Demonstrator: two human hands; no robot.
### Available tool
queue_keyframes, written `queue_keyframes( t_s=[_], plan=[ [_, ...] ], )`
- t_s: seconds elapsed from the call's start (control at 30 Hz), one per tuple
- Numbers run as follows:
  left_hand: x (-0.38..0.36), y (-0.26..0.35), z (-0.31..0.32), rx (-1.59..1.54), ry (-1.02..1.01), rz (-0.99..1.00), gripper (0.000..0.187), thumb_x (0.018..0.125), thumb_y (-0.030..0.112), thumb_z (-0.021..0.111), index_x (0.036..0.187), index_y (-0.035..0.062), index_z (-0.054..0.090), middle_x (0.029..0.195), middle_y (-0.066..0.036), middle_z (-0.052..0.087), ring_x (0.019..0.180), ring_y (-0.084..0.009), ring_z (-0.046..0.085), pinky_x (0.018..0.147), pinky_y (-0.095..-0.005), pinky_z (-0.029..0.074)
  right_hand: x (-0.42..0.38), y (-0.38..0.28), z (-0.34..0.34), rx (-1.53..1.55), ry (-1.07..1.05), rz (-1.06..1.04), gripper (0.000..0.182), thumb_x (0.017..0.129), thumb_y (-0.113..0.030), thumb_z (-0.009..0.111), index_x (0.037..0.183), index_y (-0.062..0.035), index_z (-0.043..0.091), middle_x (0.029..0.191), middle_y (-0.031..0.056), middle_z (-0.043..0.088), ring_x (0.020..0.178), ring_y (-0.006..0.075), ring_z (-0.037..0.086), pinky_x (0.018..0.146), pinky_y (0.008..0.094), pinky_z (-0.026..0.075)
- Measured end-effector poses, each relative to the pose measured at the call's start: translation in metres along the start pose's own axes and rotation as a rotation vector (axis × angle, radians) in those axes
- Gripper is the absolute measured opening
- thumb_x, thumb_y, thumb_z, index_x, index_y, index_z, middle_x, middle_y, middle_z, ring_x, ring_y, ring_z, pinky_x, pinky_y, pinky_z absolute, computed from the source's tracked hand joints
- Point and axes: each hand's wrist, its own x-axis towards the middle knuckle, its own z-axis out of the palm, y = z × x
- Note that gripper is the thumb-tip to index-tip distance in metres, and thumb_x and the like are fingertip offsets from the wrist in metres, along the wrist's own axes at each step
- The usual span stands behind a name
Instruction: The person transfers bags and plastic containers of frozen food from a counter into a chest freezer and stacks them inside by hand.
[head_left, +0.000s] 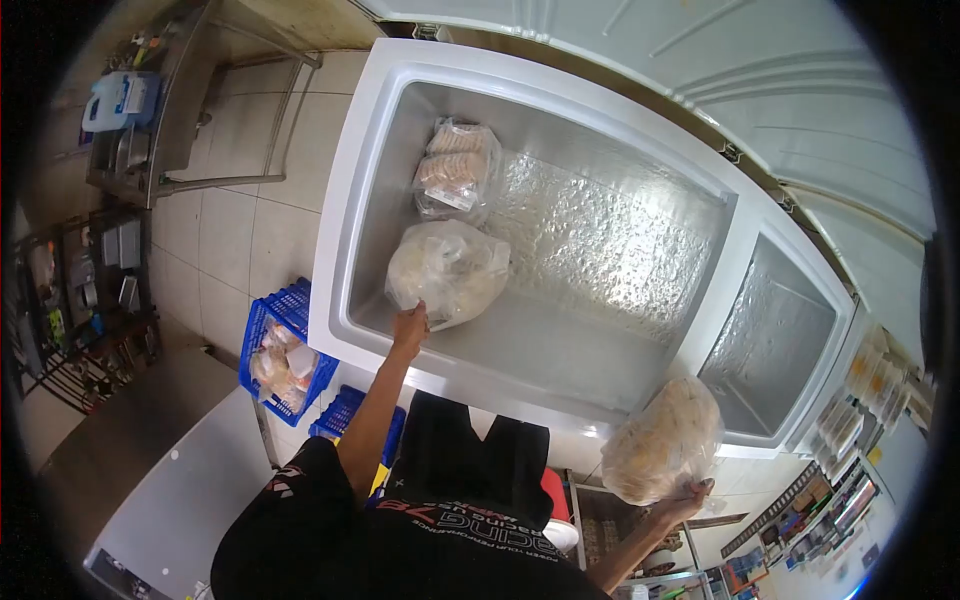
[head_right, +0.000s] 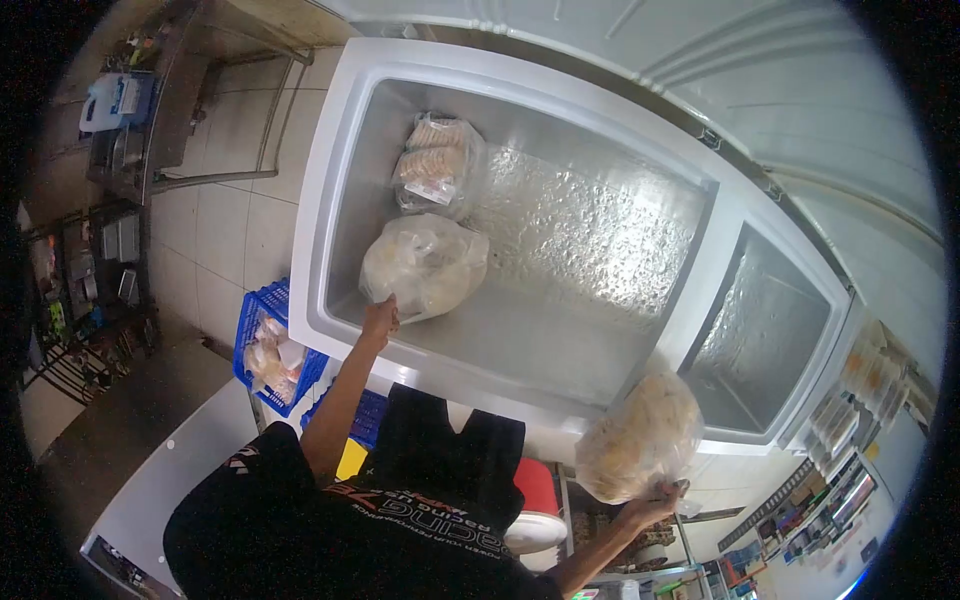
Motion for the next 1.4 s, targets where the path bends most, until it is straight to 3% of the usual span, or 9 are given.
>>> queue_keyframes(
  t_s=[0.2, 0.3, 0.67, 1.0, 1.1, 1.13, 1.2, 1.3, 1.4],
  plan=[
    [0.108, -0.034, -0.011, 0.503, -0.078, 0.250, 0.032, 0.089, 0.029, 0.056, 0.067, 0.0058, 0.055, 0.057, -0.003, 0.049, 0.041, -0.0135, 0.043, 0.041, -0.0304, 0.038, 0.027, 0.015, -0.016, -0.083, -0.030, 0.071, 0.043, 0.071, -0.021, 0.051, 0.107, 0.0020, 0.052, 0.099, 0.0075, 0.044, 0.095, 0.0226, 0.044, 0.088, 0.0337, 0.034],
    [0.174, -0.056, -0.007, 0.648, -0.107, 0.007, 0.044, 0.089, 0.035, 0.052, 0.065, -0.0008, 0.060, 0.054, -0.011, 0.056, 0.045, -0.0223, 0.052, 0.050, -0.0378, 0.045, 0.022, 0.013, -0.004, -0.097, -0.010, 0.040, 0.058, 0.074, -0.020, 0.048, 0.127, 0.0021, 0.041, 0.098, 0.0090, 0.046, 0.097, 0.0227, 0.046, 0.089, 0.0328, 0.035],
    [0.127, -0.065, 0.051, 0.794, -0.319, 0.120, 0.036, 0.083, 0.034, 0.058, 0.091, -0.0016, 0.060, 0.079, -0.014, 0.062, 0.074, -0.0290, 0.060, 0.071, -0.0406, 0.048, -0.012, -0.003, 0.045, -0.487, -0.176, -0.213, 0.015, 0.083, -0.016, 0.048, 0.086, -0.0026, 0.042, 0.078, 0.0036, 0.041, 0.077, 0.0164, 0.041, 0.074, 0.0306, 0.037],
    [0.297, -0.105, 0.023, 1.264, -0.233, 0.146, 0.048, 0.081, 0.040, 0.060, 0.106, -0.0004, 0.061, 0.110, -0.022, 0.057, 0.108, -0.0343, 0.052, 0.095, -0.0420, 0.038, 0.033, 0.032, -0.004, -0.483, -0.073, -0.195, 0.056, 0.090, -0.025, 0.052, 0.135, 0.0025, 0.033, 0.119, 0.0151, 0.047, 0.108, 0.0240, 0.047, 0.096, 0.0375, 0.037],
    [0.257, -0.095, 0.038, 1.043, -0.038, 0.224, 0.040, 0.083, 0.036, 0.058, 0.097, -0.0010, 0.064, 0.102, -0.024, 0.060, 0.103, -0.0317, 0.055, 0.098, -0.0443, 0.036, 0.007, 0.034, 0.030, -0.464, -0.064, -0.235, 0.039, 0.090, -0.024, 0.051, 0.119, 0.0001, 0.041, 0.108, 0.0099, 0.045, 0.099, 0.0204, 0.046, 0.091, 0.0342, 0.037],
    [0.241, -0.094, 0.055, 1.118, 0.449, 0.492, 0.035, 0.084, 0.031, 0.056, 0.097, -0.0009, 0.064, 0.104, -0.024, 0.059, 0.106, -0.0315, 0.054, 0.100, -0.0471, 0.033, 0.006, 0.034, 0.037, -0.414, -0.062, -0.256, 0.024, 0.090, -0.023, 0.050, 0.103, -0.0023, 0.049, 0.090, 0.0029, 0.045, 0.086, 0.0158, 0.045, 0.083, 0.0299, 0.039],
    [0.181, -0.058, 0.086, 1.240, 0.651, 0.816, 0.030, 0.083, 0.022, 0.052, 0.102, 0.0006, 0.062, 0.112, -0.023, 0.056, 0.116, -0.0321, 0.046, 0.105, -0.0527, 0.024, 0.010, 0.037, 0.030, -0.443, -0.108, -0.269, 0.020, 0.090, -0.023, 0.050, 0.099, -0.0041, 0.049, 0.089, 0.0027, 0.044, 0.085, 0.0160, 0.045, 0.083, 0.0302, 0.038],
    [0.174, -0.061, 0.154, 1.105, 0.018, 1.387, 0.035, 0.082, 0.016, 0.048, 0.113, 0.0040, 0.057, 0.127, -0.018, 0.049, 0.130, -0.0353, 0.032, 0.109, -0.0552, 0.013, 0.028, 0.052, 0.016, -0.345, -0.016, -0.252, 0.024, 0.091, -0.026, 0.048, 0.100, -0.0039, 0.051, 0.094, 0.0042, 0.047, 0.092, 0.0168, 0.046, 0.087, 0.0318, 0.038],
    [0.211, -0.094, 0.210, 1.739, -0.416, 1.492, 0.035, 0.083, 0.016, 0.048, 0.116, 0.0067, 0.058, 0.125, -0.014, 0.052, 0.126, -0.0339, 0.038, 0.110, -0.0541, 0.013, 0.042, 0.058, -0.004, -0.417, 0.035, -0.236, 0.035, 0.089, -0.024, 0.052, 0.114, 0.0003, 0.053, 0.102, 0.0077, 0.050, 0.095, 0.0197, 0.049, 0.087, 0.0333, 0.040]
  ],
)
